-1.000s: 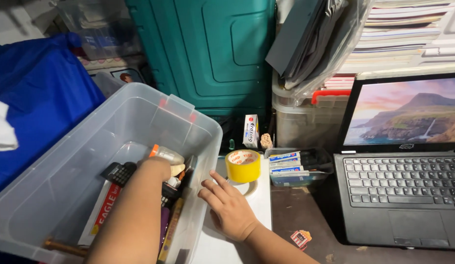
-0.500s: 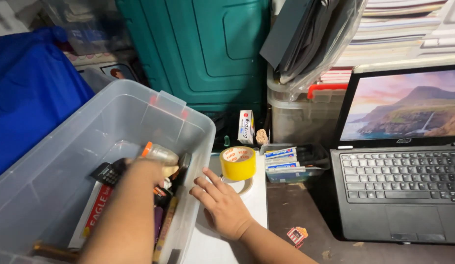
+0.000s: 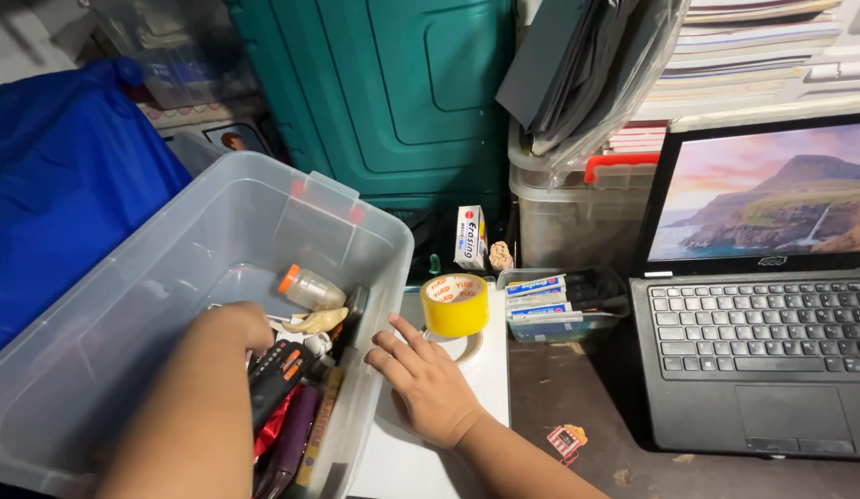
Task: Organizing office supplies into storage bins and positioning a laptop on a workspace.
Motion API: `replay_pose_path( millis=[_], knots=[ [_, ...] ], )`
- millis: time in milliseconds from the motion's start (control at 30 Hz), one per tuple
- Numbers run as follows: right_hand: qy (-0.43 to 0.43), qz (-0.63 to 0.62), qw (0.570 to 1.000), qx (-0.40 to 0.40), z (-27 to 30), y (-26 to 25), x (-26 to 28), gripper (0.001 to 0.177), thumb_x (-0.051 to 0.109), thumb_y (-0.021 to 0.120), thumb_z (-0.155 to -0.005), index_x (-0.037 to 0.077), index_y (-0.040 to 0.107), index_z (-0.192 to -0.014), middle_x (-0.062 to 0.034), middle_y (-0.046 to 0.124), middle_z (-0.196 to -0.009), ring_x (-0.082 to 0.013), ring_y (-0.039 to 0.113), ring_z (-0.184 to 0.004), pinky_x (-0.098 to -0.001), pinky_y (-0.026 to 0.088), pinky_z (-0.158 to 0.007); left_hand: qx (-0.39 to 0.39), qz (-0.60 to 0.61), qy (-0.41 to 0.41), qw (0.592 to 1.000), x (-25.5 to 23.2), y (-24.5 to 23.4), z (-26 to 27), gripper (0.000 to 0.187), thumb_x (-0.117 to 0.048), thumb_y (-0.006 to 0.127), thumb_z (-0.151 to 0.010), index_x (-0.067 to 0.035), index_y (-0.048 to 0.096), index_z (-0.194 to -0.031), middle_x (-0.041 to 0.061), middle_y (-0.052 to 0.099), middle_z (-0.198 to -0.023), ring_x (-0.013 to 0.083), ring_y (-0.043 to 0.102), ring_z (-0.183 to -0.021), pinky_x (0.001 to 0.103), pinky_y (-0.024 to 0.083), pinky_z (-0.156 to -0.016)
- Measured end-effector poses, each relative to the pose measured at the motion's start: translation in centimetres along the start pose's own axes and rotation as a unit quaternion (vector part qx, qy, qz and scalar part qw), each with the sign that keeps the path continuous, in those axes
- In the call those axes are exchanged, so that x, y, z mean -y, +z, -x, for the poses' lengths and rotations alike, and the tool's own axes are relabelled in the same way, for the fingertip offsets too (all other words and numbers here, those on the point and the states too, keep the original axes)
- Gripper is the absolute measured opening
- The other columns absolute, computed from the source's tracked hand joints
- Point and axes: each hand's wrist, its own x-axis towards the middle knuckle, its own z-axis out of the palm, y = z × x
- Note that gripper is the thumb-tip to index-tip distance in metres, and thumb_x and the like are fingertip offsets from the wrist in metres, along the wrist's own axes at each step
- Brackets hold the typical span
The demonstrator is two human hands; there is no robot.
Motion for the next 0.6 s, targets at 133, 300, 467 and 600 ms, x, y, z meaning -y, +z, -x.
replay_pose_path(
  millis=[133, 300, 467, 600],
  knots=[
    [0.003, -0.007, 1.0, -0.004, -0.1, -0.1, 0.0, 0.063, 0.0, 0.067, -0.071, 0.008, 0.057, -0.132, -0.014, 0.053, -0.143, -0.0431, 0.035, -0.148, -0.0492, 0.043, -0.106, 0.05, -0.06, 0.065, 0.995, -2.0, -0.1, 2.2, 0.055, -0.032, 0.085, -0.077, -0.012, 0.075, -0.127, 0.01, 0.074, -0.125, 0.0277, 0.073, -0.112, 0.045, 0.056, -0.1],
    [0.001, -0.014, 1.0, -0.009, 0.0, 0.0, 0.0, 0.062, 0.0, 0.068, -0.07, 0.008, 0.058, -0.13, -0.0139, 0.053, -0.142, -0.0434, 0.036, -0.148, -0.0492, 0.044, -0.104, 0.085, -0.085, 0.108, 0.987, -2.2, 2.2, -1.4, 0.078, -0.037, 0.094, -0.068, -0.023, 0.062, -0.137, 0.002, 0.068, -0.131, 0.0229, 0.069, -0.114, 0.042, 0.057, -0.099],
    [-0.001, -0.012, 1.0, -0.01, -0.1, -0.3, 0.1, 0.063, -0.001, 0.068, -0.069, 0.009, 0.058, -0.13, -0.0136, 0.053, -0.141, -0.0437, 0.037, -0.147, -0.0495, 0.044, -0.104, 0.08, -0.107, 0.052, 0.99, -3.7, 0.5, 2.5, 0.055, -0.033, 0.086, -0.066, -0.024, 0.08, -0.12, 0.0, 0.08, -0.117, 0.019, 0.076, -0.102, 0.038, 0.059, -0.091],
    [0.005, -0.013, 1.0, -0.006, 0.0, -0.2, 0.1, 0.063, -0.001, 0.068, -0.068, 0.009, 0.058, -0.129, -0.013, 0.054, -0.141, -0.0432, 0.038, -0.147, -0.0493, 0.045, -0.103, 0.065, -0.118, -0.029, 0.99, -4.6, 0.2, 4.6, 0.045, -0.03, 0.082, -0.07, -0.026, 0.087, -0.115, -0.001, 0.082, -0.115, 0.0179, 0.076, -0.1, 0.037, 0.059, -0.091]
  ],
)
